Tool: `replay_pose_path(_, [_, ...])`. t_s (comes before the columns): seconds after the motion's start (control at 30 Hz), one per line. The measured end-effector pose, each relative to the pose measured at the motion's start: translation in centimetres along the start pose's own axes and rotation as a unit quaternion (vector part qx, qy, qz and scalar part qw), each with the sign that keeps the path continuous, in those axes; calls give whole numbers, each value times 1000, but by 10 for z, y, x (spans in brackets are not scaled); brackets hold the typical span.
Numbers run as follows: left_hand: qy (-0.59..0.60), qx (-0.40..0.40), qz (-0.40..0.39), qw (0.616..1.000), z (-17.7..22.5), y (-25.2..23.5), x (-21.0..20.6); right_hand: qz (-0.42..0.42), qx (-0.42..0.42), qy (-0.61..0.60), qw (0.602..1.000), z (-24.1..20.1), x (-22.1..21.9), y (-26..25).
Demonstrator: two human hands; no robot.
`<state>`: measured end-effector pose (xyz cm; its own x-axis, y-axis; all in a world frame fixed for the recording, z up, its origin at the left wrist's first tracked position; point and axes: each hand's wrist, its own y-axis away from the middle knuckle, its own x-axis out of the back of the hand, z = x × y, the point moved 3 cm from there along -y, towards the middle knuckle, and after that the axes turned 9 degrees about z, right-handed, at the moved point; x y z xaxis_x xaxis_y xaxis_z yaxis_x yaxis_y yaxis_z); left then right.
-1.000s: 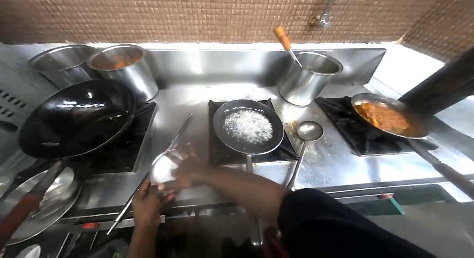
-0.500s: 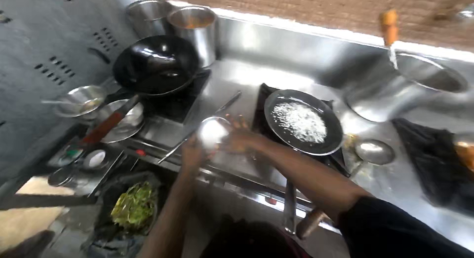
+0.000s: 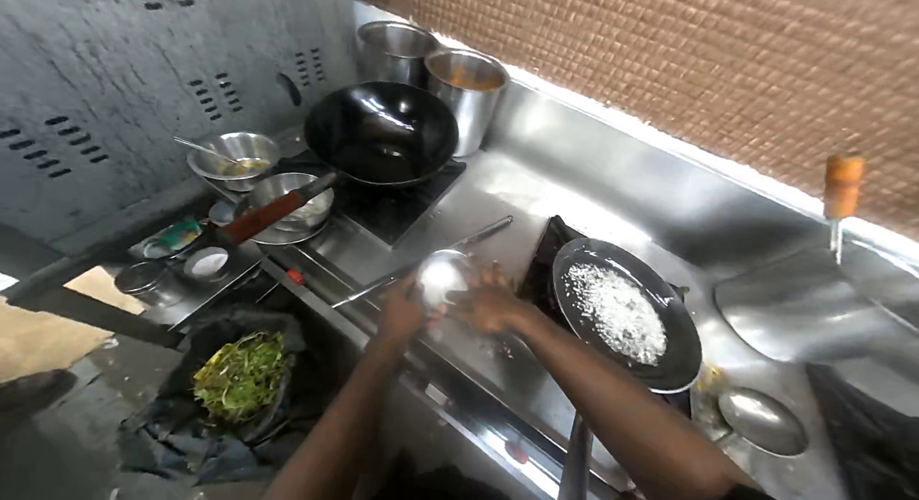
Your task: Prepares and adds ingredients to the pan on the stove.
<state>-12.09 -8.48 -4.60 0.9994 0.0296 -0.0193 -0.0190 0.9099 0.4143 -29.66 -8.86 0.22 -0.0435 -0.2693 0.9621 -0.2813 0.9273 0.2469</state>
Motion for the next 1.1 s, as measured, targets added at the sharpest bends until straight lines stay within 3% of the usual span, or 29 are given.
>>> replay_pose_path(0.1, [-5,-5,-3,1000,1,1,0,38,-22,32,999,6,-2,-3])
replay_pose_path(0.23, [11,1,5,1000,-1,-3,-2,9,5,-3,1000,-7,-1,0])
replay_pose_path(0.33, [32,2,6,999,-6,-1,-3,66,-20,46,997,7,-6,-8])
replay_pose_path(0.47, [50,7,5,999,-2,4,-3,-10,-3,21,1000,-6,0,-1])
replay_pose_path(0.6, [60,16,0,998,-5,4,-2,38,-30,41,998,-1,-3,-7])
replay_pose_path(0.7, [51,9,0,999,1,3,0,-3,-20,11,1000,-8,-3,-3])
replay_pose_path(0.83, [52,24,-4,998,-2,2,-1,16,-47,28,998,1,-5,-7])
replay_pose_path(0.93, [41,18,-13,999,0,0,3,-34,-16,12,999,-10,1,-5])
replay_pose_path(1.1, [49,24,-12,998,-3,-2,3,-15,-33,48,998,-9,3,-8])
